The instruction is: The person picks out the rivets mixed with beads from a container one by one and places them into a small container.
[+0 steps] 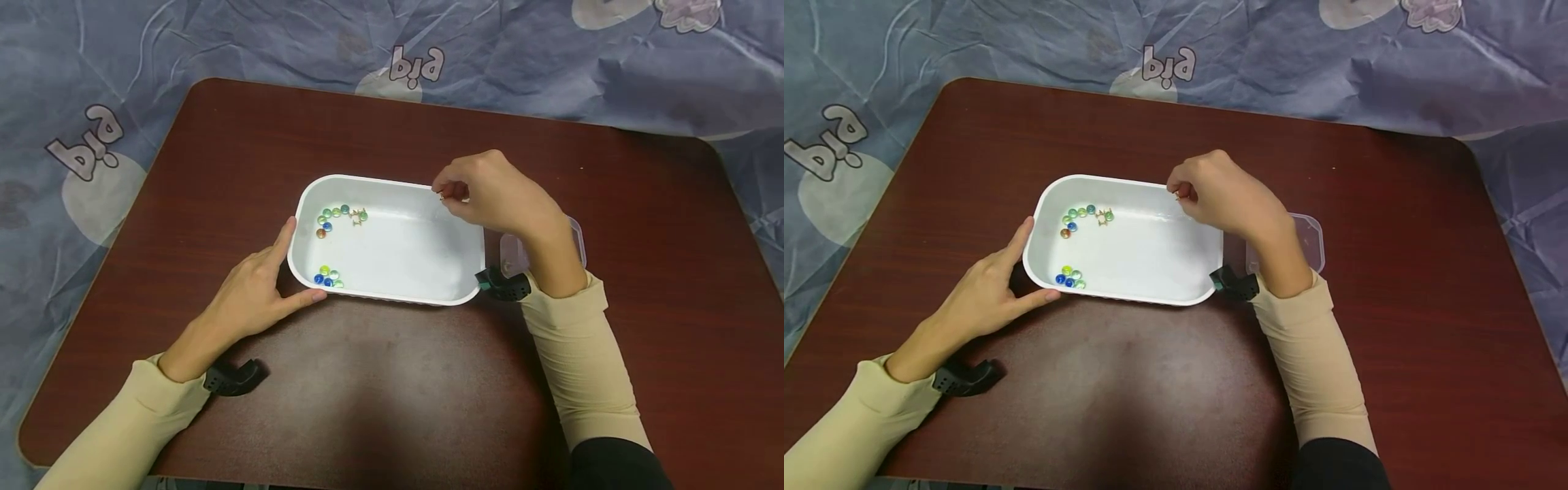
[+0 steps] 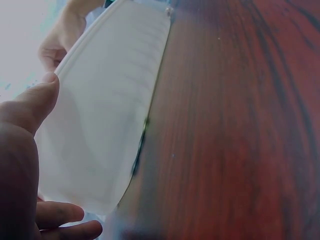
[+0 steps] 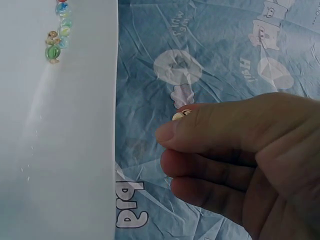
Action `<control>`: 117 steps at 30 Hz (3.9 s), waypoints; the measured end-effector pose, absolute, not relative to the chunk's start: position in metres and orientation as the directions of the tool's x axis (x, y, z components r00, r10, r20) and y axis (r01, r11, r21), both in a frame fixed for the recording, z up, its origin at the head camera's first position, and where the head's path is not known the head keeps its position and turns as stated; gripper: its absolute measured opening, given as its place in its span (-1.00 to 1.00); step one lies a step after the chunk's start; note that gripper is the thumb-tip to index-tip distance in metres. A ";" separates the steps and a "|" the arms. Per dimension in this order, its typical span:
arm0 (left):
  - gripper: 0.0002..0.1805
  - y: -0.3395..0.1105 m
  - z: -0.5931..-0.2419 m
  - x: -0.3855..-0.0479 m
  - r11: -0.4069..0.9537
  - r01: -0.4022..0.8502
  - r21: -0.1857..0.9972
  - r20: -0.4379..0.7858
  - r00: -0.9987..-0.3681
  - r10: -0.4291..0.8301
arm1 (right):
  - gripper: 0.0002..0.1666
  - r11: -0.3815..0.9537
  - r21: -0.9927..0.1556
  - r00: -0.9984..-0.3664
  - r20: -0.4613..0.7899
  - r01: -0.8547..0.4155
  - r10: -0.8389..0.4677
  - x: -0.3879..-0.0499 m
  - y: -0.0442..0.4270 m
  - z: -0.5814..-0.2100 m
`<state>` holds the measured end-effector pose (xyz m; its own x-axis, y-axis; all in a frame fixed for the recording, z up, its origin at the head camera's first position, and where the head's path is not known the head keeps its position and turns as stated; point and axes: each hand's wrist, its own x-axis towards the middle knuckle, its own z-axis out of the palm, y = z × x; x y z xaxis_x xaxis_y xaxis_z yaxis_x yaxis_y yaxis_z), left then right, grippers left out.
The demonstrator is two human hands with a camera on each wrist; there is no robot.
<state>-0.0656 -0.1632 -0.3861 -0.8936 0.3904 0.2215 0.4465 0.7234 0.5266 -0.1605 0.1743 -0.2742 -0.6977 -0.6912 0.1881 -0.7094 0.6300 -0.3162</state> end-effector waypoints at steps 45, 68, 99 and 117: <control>0.21 -0.162 -0.386 -0.066 0.724 0.448 0.524 0.217 -0.893 0.395 | -0.84 0.808 -0.311 -0.865 0.207 -0.501 -0.457 -0.138 0.242 -0.244; 0.20 -0.161 -0.381 -0.065 0.746 0.413 0.522 0.163 -0.907 0.388 | -0.88 0.896 -0.323 -0.951 0.133 -0.306 -0.278 -0.119 0.285 -0.221; 0.20 -0.163 -0.383 -0.065 0.733 0.423 0.533 0.177 -0.903 0.392 | -0.79 0.907 -0.374 -0.981 0.077 -0.194 -0.178 -0.107 0.316 -0.211; 0.19 -0.162 -0.383 -0.065 0.734 0.427 0.528 0.182 -0.901 0.393 | -0.84 0.921 -0.322 -0.975 0.090 -0.220 -0.202 -0.111 0.303 -0.212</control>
